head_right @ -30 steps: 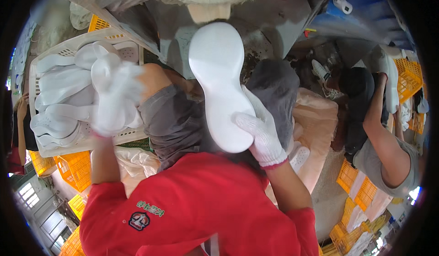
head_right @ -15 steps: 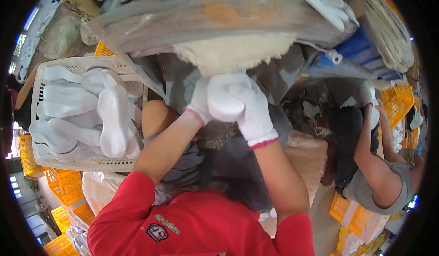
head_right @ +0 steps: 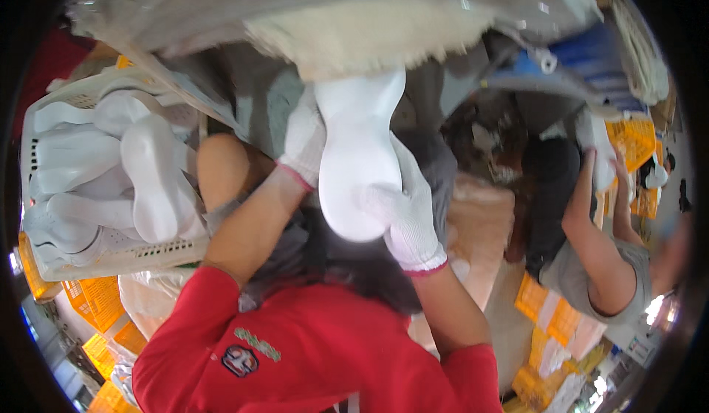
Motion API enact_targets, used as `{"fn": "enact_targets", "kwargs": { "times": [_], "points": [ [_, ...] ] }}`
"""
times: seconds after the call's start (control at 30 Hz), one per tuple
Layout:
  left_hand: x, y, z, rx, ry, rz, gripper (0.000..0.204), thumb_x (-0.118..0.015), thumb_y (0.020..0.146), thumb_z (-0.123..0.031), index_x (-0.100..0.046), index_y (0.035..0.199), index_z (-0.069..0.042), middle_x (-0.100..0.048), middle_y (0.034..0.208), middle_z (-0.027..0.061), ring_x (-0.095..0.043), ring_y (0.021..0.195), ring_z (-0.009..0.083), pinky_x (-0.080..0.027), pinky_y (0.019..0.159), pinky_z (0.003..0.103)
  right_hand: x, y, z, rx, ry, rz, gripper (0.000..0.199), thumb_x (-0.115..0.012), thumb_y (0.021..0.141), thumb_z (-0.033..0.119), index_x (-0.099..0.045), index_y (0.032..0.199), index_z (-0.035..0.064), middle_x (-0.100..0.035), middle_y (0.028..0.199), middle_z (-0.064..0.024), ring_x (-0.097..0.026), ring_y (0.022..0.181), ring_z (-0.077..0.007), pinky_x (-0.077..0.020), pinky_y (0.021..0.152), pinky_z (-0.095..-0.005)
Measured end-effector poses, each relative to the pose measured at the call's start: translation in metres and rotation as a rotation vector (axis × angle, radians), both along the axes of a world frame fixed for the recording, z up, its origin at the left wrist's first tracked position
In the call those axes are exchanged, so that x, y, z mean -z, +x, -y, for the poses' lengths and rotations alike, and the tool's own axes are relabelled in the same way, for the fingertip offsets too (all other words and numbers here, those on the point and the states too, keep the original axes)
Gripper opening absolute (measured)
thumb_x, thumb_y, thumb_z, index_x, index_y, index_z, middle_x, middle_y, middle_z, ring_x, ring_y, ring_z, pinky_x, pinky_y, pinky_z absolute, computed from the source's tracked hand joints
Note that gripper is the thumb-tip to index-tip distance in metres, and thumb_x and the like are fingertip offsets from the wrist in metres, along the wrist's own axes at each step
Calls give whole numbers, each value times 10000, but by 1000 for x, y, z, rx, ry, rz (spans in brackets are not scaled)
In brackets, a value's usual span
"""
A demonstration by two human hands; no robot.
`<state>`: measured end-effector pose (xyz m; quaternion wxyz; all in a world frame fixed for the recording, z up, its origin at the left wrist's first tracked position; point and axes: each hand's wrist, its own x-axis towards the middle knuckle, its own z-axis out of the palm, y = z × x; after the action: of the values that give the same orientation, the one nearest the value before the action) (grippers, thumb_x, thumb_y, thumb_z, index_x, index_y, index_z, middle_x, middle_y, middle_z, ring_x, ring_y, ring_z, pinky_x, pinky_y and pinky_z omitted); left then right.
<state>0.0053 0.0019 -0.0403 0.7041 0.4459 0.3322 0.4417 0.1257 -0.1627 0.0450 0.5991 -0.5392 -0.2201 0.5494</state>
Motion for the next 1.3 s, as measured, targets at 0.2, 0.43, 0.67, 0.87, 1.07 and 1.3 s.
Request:
{"fn": "enact_targets", "kwargs": {
  "times": [0.2, 0.43, 0.67, 0.87, 1.07, 1.3],
  "points": [
    [-24, -5, 9, -49, 359, -415, 418, -608, 1101, -273, -610, 1439, -27, -721, 1349, 209, -693, 1234, 325, -532, 1069, 399, -6, -10, 15, 11, -165, -7, 1037, -893, 780, 245, -411, 1651, -46, -624, 1525, -187, -610, 1424, -311, -487, 1202, -427],
    [-4, 3, 0, 54, 57, -200, 363, -446, 1151, -144, -649, 1368, 64, -737, 1315, 139, -705, 1156, 238, -560, 1055, 360, -2, -10, 12, 58, -71, -57, 909, -830, 819, 149, -470, 1635, -26, -643, 1514, -141, -649, 1365, -244, -516, 1165, -401],
    [3, -7, 26, -76, 242, -185, 359, -502, 1149, -206, -640, 1388, 25, -729, 1339, 138, -689, 1225, 278, -536, 1101, 384, -4, -7, 25, -37, -117, 27, 954, -844, 817, 179, -445, 1659, -26, -624, 1550, -156, -637, 1395, -264, -501, 1183, -398],
    [6, -4, 10, -10, 281, -131, 356, -616, 1109, -239, -659, 1375, -6, -716, 1367, 164, -665, 1273, 271, -512, 1099, 357, 0, -4, 13, 25, -87, 86, 915, -806, 823, 112, -452, 1654, -29, -612, 1562, -134, -606, 1420, -245, -501, 1183, -394],
    [10, -45, 12, -107, 120, -309, 468, -604, 1136, -293, -615, 1517, -21, -685, 1479, 158, -653, 1334, 250, -507, 1161, 377, -4, -6, 37, -161, -122, 131, 1014, -867, 745, 181, -456, 1646, -33, -584, 1583, -154, -581, 1452, -264, -449, 1224, -394],
    [-48, -37, 65, 349, -115, 424, 434, -672, 1047, -185, -673, 1453, -32, -694, 1459, 196, -646, 1374, 367, -498, 1171, 459, 5, 37, 95, 65, -142, 376, 1131, -930, 778, 279, -367, 1696, -64, -500, 1682, -206, -500, 1541, -295, -380, 1283, -388]
  ]
}}
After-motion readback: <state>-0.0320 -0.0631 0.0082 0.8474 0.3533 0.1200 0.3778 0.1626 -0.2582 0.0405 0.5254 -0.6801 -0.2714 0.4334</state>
